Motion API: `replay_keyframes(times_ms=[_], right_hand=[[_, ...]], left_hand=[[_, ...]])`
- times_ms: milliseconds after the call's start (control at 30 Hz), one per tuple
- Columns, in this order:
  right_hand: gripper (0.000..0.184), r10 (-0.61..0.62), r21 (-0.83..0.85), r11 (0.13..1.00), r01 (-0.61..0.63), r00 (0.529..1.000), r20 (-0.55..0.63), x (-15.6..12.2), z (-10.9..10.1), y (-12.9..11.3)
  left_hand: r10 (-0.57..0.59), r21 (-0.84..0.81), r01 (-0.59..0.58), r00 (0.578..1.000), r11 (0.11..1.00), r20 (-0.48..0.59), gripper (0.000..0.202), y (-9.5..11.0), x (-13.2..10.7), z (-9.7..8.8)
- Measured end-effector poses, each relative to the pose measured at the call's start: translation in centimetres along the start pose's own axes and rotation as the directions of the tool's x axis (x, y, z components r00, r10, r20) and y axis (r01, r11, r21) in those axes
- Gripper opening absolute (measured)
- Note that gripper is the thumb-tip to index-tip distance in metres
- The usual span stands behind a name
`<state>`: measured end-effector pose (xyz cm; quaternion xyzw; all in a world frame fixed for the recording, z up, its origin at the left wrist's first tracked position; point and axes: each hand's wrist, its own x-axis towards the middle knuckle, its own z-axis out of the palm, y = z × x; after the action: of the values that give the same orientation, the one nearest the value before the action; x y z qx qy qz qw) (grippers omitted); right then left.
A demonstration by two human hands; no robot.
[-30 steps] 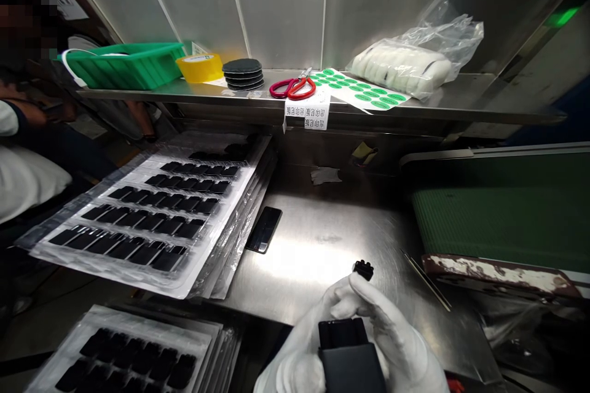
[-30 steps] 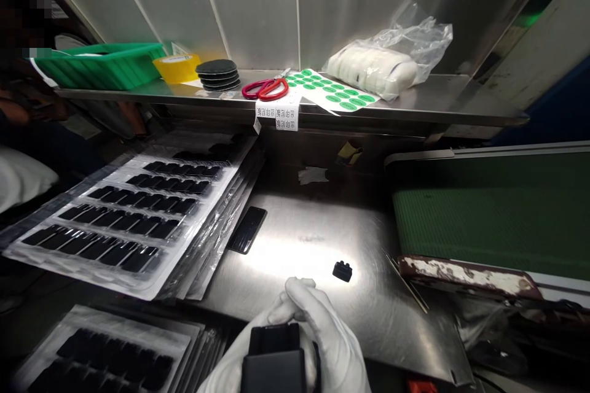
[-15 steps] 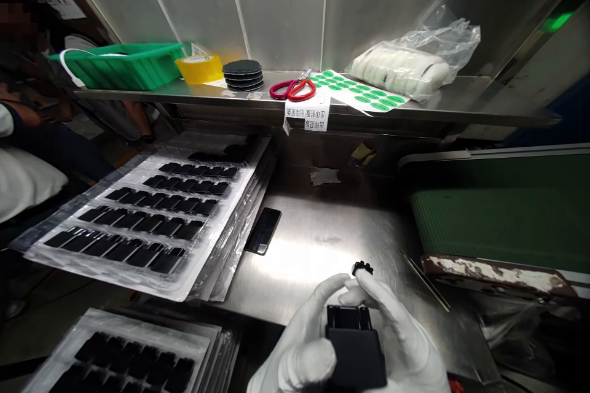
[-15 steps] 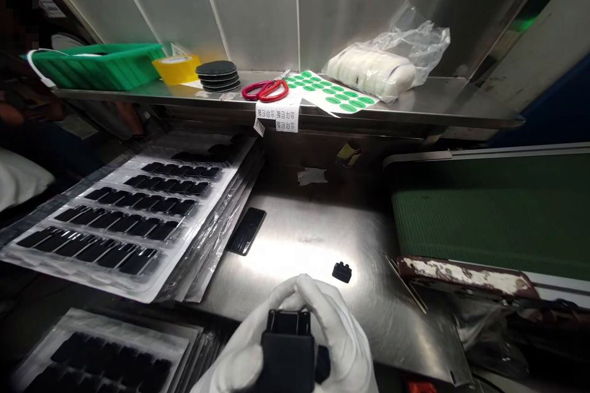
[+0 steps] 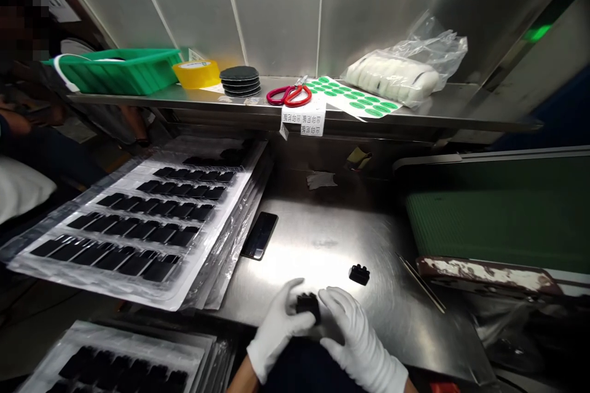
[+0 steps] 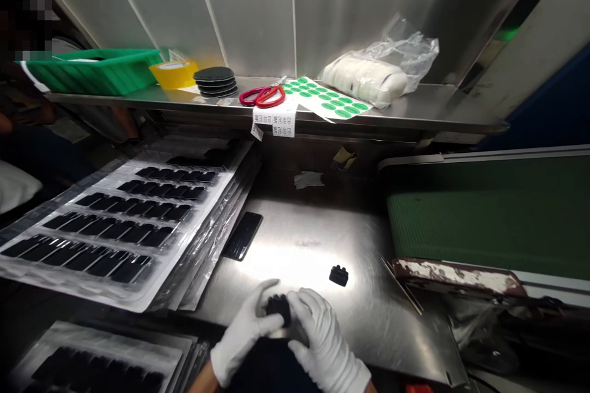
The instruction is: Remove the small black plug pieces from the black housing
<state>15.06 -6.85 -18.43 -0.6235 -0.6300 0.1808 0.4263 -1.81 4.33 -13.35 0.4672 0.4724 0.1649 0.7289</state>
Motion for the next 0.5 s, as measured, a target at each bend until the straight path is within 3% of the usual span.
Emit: replay_keyframes(times_ms=[67, 100, 200, 267, 333, 500], right_hand=[[0.067, 0.195, -0.008, 0.981, -0.196, 0.979, -0.057, -0.7, -0.3, 2.2], [0.066, 0.302, 0.000, 0.953, -0.304, 0.947, -0.111, -1.0, -0.5, 3.5], [0.071, 0.564, 0.081, 0.821, -0.565, 0.782, -0.266, -1.0, -1.4, 7.4], [0.079, 0.647, 0.153, 0.759, -0.633, 0.709, -0.280, -0.3, -1.9, 9.3], [0.077, 0.686, 0.218, 0.728, -0.650, 0.687, -0.239, 0.8, -2.0, 10.2], [0.052, 0.770, 0.394, 0.612, -0.686, 0.630, -0.099, 3.9, -1.6, 9.2]], left_hand=[[0.068, 0.111, -0.045, 0.976, 0.993, -0.207, 0.077, -1.0, 1.5, -2.5], [0.111, 0.162, -0.066, 0.951, 0.985, -0.289, 0.079, -1.4, 2.3, -3.9], [0.214, 0.284, -0.097, 0.884, 0.954, -0.416, 0.082, -2.6, 4.3, -7.7], [0.247, 0.346, -0.092, 0.865, 0.934, -0.438, 0.083, -3.0, 5.0, -9.4], [0.263, 0.400, -0.074, 0.858, 0.914, -0.442, 0.085, -3.0, 5.4, -10.4], [0.339, 0.515, -0.081, 0.837, 0.853, -0.430, 0.092, -1.8, 5.1, -10.2]])
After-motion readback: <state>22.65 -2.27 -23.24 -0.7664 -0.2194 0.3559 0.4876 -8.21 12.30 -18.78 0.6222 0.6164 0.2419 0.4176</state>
